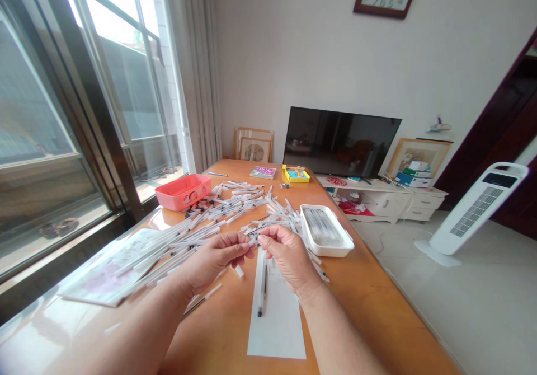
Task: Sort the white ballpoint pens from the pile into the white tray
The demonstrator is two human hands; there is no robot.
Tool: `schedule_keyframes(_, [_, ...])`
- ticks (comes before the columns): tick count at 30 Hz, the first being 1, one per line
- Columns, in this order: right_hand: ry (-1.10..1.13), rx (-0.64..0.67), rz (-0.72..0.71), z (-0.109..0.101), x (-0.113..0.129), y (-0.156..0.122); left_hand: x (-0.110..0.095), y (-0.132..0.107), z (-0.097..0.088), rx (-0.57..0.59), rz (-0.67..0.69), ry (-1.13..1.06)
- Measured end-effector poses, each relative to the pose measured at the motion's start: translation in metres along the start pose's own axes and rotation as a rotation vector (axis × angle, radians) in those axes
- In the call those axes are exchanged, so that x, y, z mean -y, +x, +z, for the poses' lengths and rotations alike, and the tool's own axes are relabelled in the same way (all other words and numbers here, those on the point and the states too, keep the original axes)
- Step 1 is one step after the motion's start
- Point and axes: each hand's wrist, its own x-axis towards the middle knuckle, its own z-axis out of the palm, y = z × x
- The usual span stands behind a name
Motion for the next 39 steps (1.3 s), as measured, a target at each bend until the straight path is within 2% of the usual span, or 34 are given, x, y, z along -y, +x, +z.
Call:
schedule_keyframes(19, [-0.154, 0.087, 0.05, -0.006, 0.003, -0.002, 0.007, 0.0, -0.001, 0.0, -0.004, 0.076])
schedule_keyframes(25, [-0.409, 0.079, -0.097, -0.007, 0.003, -0.003, 0.011, 0.003, 0.003, -0.046, 0.039, 0.19])
schedule_keyframes(30, [-0.601, 0.071, -0.16, -0.008, -0.002, -0.002, 0.017, 0.003, 0.005, -0.025, 0.095, 0.265])
schedule_keyframes(36, [-0.552, 0.104, -0.067, -0.011, -0.003, -0.001, 0.017, 0.002, 0.005, -0.006, 0.081, 0.307])
schedule_keyframes(39, [-0.514, 0.097, -0.07, -0.012, 0.002, -0.002, 0.017, 0.002, 0.005, -0.011, 0.066, 0.312])
